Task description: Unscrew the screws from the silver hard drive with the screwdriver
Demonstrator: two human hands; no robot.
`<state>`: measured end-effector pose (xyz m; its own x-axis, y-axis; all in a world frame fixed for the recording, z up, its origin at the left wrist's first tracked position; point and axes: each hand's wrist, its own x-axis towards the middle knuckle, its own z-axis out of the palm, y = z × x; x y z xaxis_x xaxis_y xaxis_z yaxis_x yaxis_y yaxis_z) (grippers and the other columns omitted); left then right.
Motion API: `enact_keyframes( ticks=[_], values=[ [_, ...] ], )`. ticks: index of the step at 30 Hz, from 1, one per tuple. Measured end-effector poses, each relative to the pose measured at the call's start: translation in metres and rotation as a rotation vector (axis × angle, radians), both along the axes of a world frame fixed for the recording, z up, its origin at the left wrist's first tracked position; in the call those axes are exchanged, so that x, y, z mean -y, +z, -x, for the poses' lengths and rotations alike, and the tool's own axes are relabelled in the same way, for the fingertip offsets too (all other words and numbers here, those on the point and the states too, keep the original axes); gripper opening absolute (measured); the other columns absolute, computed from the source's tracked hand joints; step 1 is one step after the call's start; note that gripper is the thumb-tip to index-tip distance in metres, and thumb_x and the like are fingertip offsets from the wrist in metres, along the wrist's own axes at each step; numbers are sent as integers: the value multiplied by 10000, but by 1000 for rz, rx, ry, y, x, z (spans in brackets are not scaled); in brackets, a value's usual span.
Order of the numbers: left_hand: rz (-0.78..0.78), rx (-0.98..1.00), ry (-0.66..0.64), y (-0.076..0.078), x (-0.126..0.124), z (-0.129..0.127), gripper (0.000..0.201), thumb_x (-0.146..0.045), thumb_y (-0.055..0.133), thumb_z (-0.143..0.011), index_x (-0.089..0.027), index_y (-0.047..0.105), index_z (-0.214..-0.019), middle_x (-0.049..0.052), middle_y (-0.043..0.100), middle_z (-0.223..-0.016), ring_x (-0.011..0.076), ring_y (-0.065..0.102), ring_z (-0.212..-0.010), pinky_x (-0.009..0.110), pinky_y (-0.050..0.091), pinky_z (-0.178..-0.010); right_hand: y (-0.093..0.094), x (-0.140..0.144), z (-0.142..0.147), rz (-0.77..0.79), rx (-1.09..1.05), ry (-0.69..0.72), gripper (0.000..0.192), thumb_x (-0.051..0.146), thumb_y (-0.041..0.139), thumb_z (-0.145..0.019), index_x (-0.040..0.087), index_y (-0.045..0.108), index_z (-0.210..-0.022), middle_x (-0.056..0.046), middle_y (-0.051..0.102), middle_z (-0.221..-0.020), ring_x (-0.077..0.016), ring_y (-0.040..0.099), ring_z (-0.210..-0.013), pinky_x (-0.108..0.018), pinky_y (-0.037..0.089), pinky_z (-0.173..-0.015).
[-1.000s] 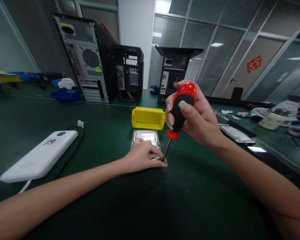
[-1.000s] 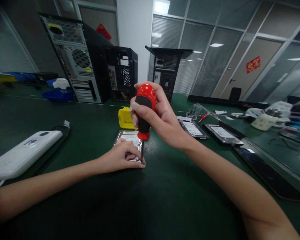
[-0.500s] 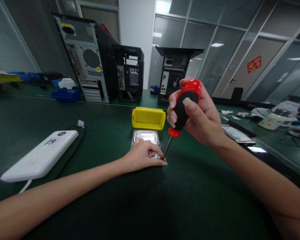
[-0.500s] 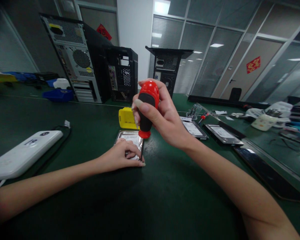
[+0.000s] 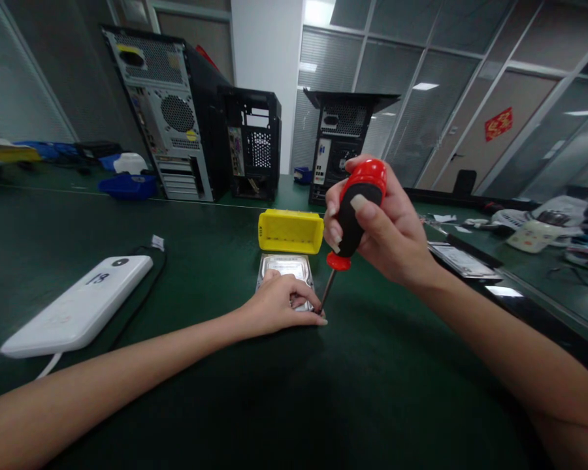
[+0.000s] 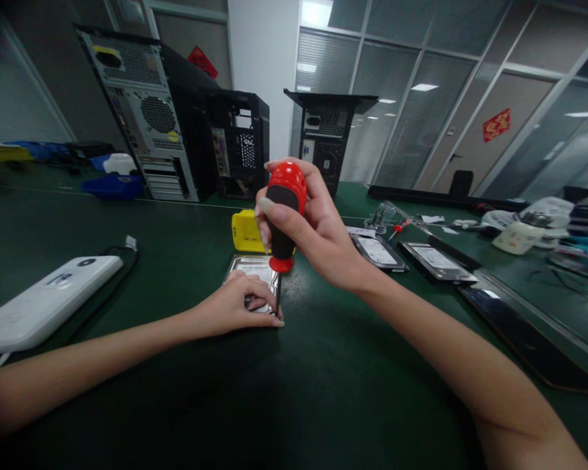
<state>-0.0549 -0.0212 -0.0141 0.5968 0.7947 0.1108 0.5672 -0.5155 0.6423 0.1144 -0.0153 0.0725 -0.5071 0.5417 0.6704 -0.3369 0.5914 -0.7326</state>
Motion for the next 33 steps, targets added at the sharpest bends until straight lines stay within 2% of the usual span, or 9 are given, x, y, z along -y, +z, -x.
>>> enact_keyframes(
  ticks=[10,17,23,33],
  values=[
    [2,-43,30,2,0,-2,241,-427,803,-708,-220,777,-828,-60,530,-603,172,551,-733,346,230,-839,0,0,0,-6,-26,36,373,334,602,-901,236,370,-1176,13,507,-911,-68,538,-690,-243,521,-616],
    [-18,-69,23,3,1,-2,252,-417,794,-704,-218,774,-857,-45,583,-637,188,558,-775,374,238,-870,0,-1,-1,-10,-10,17,349,331,592,-906,252,383,-1174,10,507,-914,-75,538,-691,-255,526,-625],
    [-23,-54,-1,2,1,-1,185,-381,775,-730,-235,787,-842,-33,610,-616,189,556,-753,384,257,-878,0,1,-1,13,4,-8,376,357,605,-888,262,378,-1173,8,505,-913,-86,536,-685,-267,524,-611],
    [-30,-53,-3,1,0,-2,187,-382,778,-734,-231,793,-843,-32,594,-592,185,557,-735,381,258,-871,-1,0,-1,7,-4,28,349,318,583,-908,258,382,-1186,10,510,-921,-78,542,-703,-253,535,-636]
  ],
)
